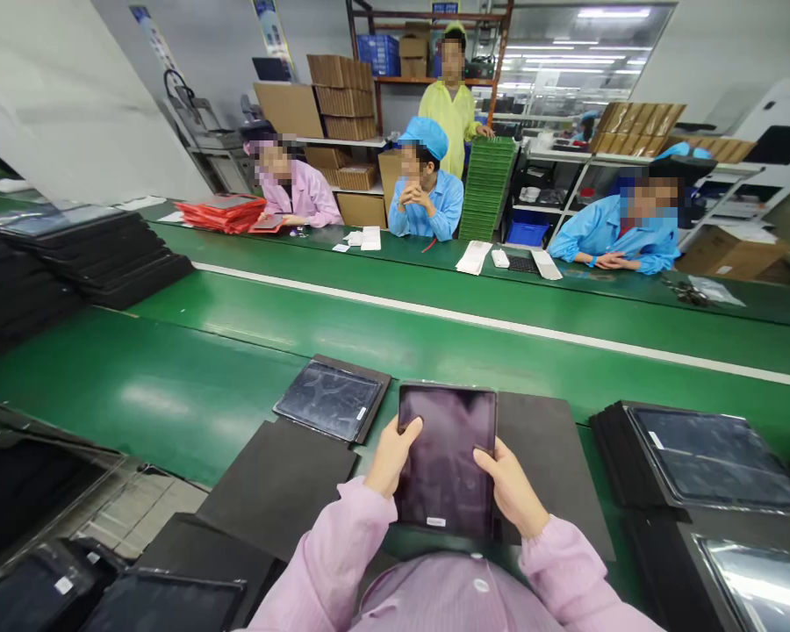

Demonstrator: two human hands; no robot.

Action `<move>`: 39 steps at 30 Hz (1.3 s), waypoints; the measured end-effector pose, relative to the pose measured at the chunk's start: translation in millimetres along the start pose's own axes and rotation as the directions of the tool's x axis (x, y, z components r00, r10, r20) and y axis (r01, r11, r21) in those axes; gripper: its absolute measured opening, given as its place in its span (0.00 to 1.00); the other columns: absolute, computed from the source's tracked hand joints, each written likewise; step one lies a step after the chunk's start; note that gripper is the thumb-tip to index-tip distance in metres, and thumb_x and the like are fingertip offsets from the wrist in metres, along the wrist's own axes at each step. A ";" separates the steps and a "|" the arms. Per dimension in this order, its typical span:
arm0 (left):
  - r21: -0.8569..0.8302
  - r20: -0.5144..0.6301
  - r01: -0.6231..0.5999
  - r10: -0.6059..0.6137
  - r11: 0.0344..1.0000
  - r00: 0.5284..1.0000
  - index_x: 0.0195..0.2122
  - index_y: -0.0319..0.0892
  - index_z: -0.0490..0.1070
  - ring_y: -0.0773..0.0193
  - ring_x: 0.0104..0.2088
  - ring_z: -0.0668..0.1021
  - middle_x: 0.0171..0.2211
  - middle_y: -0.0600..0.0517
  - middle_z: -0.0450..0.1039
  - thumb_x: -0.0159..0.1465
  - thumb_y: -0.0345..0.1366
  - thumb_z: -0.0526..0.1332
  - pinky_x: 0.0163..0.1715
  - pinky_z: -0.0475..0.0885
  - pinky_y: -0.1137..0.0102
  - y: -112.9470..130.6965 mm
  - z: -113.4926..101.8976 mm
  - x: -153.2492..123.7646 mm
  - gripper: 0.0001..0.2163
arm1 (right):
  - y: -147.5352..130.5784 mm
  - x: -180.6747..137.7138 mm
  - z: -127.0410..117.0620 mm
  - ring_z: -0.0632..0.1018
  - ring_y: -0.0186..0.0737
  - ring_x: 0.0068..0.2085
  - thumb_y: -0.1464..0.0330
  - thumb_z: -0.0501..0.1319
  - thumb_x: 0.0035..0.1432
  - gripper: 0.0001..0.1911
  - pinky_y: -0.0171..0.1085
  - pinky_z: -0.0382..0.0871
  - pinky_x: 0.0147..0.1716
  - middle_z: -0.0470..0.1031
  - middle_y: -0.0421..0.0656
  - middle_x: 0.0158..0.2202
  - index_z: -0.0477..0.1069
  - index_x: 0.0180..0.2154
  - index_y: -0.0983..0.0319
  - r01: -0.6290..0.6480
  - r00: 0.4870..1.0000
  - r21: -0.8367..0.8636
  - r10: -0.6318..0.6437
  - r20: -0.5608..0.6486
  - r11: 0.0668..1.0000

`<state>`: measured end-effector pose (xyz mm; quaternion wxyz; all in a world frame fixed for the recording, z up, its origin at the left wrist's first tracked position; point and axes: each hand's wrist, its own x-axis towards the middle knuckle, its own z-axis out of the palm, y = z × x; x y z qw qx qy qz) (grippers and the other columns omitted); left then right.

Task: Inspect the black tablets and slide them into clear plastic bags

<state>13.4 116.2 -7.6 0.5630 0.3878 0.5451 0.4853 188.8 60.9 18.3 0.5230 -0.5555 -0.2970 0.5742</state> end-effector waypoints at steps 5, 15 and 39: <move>-0.087 0.105 -0.186 0.195 0.979 0.975 0.17 0.40 0.68 0.65 0.20 0.72 0.16 0.54 0.69 0.37 0.55 0.69 0.26 0.70 0.68 14.5 21.6 -21.1 0.22 | -13.8 -13.2 -43.3 0.74 0.40 0.29 0.54 0.72 0.31 0.20 0.40 0.70 0.35 0.74 0.40 0.24 0.70 0.22 0.59 0.179 0.983 -0.095 -0.181 -0.010 0.979; -0.322 0.417 -0.538 0.627 0.779 0.658 0.36 0.43 0.75 0.59 0.33 0.81 0.32 0.47 0.80 0.51 0.45 0.68 0.34 0.75 0.66 25.4 42.3 -42.2 0.15 | -20.9 -18.1 -71.4 0.77 0.39 0.40 0.62 0.72 0.42 0.16 0.38 0.70 0.41 0.76 0.39 0.36 0.71 0.34 0.53 0.527 0.841 -0.039 -0.514 0.170 0.849; -0.333 0.407 -0.530 0.626 0.780 0.665 0.39 0.42 0.74 0.56 0.37 0.80 0.35 0.47 0.79 0.53 0.43 0.67 0.36 0.76 0.63 10.0 29.9 -41.3 0.15 | -29.5 -23.6 -67.2 0.77 0.37 0.38 0.62 0.67 0.50 0.11 0.37 0.73 0.38 0.73 0.42 0.35 0.68 0.34 0.56 0.500 0.841 -0.068 -0.466 0.275 0.863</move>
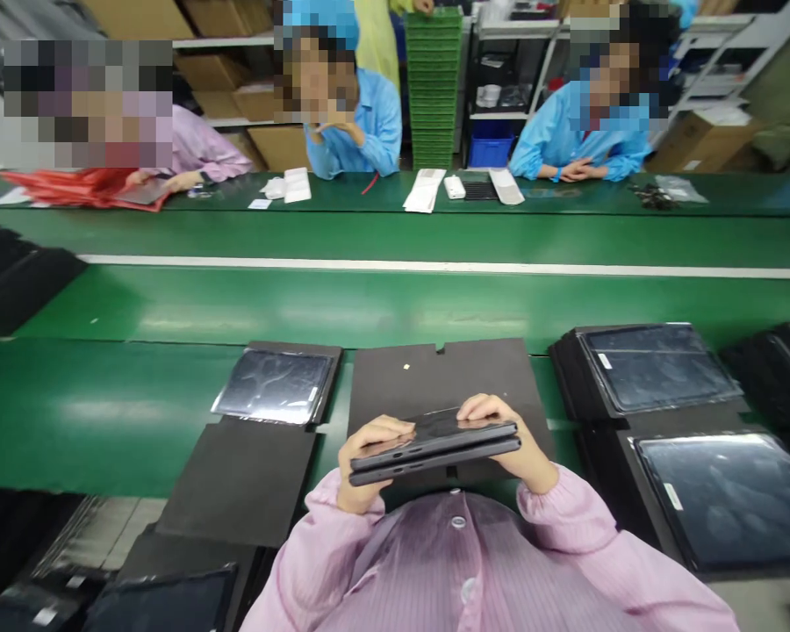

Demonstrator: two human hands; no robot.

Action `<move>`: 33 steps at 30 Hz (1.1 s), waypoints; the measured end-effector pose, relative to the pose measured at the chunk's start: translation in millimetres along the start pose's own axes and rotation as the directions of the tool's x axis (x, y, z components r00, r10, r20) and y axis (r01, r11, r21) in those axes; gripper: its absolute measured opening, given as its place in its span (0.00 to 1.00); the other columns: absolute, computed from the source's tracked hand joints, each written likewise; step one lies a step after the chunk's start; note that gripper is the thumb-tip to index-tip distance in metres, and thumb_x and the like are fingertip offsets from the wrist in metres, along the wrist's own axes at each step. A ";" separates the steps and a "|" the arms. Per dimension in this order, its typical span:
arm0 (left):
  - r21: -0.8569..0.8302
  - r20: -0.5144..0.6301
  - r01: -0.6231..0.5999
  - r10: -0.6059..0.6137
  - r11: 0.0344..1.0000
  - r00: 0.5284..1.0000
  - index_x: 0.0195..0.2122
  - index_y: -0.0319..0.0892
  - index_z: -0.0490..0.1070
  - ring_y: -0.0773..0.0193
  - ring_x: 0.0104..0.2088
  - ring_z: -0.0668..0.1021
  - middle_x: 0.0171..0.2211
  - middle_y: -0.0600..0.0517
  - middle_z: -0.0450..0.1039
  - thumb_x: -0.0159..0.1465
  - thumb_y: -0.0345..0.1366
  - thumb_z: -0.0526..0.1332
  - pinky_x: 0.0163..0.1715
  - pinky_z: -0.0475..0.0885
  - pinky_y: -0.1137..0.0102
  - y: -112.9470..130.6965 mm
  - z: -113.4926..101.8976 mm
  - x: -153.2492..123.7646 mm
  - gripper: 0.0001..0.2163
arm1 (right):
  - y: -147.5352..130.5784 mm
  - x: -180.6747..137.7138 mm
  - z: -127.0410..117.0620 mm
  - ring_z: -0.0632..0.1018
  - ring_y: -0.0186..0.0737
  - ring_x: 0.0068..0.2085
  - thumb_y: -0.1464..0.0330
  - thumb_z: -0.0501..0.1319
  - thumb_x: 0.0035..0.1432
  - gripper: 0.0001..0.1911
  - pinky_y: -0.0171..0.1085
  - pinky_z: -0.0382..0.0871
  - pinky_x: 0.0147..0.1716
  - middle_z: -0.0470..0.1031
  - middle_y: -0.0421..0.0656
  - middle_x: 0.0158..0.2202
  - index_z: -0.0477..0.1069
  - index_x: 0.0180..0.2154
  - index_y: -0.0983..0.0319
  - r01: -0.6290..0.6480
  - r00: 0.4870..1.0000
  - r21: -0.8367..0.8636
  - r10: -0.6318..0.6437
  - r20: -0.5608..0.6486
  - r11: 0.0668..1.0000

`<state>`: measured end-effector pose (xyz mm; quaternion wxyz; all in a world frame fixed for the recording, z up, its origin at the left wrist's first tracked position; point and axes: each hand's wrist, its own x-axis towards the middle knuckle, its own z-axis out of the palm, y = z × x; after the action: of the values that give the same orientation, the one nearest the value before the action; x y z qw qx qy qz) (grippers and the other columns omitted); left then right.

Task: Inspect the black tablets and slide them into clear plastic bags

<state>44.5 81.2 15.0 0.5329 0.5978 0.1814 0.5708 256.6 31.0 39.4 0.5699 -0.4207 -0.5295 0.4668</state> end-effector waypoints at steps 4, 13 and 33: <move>0.027 -0.004 -0.018 0.018 0.999 1.000 0.39 0.42 0.74 0.56 0.36 0.80 0.35 0.47 0.79 0.54 0.43 0.67 0.36 0.76 0.62 0.3 -4.9 1.3 0.14 | -1.5 2.4 2.4 0.77 0.36 0.37 0.61 0.67 0.49 0.13 0.37 0.73 0.37 0.73 0.42 0.35 0.68 0.34 0.56 0.013 1.000 0.044 -0.014 0.011 0.999; 0.036 -0.053 0.013 -0.011 0.999 0.999 0.36 0.43 0.74 0.58 0.34 0.80 0.32 0.46 0.79 0.50 0.47 0.68 0.33 0.76 0.64 3.5 11.6 3.5 0.16 | 7.5 -2.2 -10.9 0.77 0.39 0.37 0.62 0.66 0.51 0.09 0.37 0.74 0.34 0.75 0.43 0.35 0.69 0.35 0.55 0.022 1.000 -0.011 -0.022 -0.004 1.000; 0.122 0.134 0.255 -0.270 0.959 0.953 0.38 0.40 0.73 0.56 0.33 0.78 0.34 0.44 0.76 0.46 0.60 0.63 0.36 0.72 0.63 14.2 9.3 18.7 0.29 | 2.7 8.9 -16.5 0.76 0.40 0.34 0.57 0.70 0.43 0.14 0.39 0.70 0.33 0.74 0.39 0.29 0.71 0.30 0.55 0.026 0.999 -0.073 -0.029 -0.046 0.997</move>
<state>52.4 87.5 38.2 0.5845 0.6361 0.2482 0.4384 272.9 40.5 37.3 0.5728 -0.4446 -0.5384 0.4293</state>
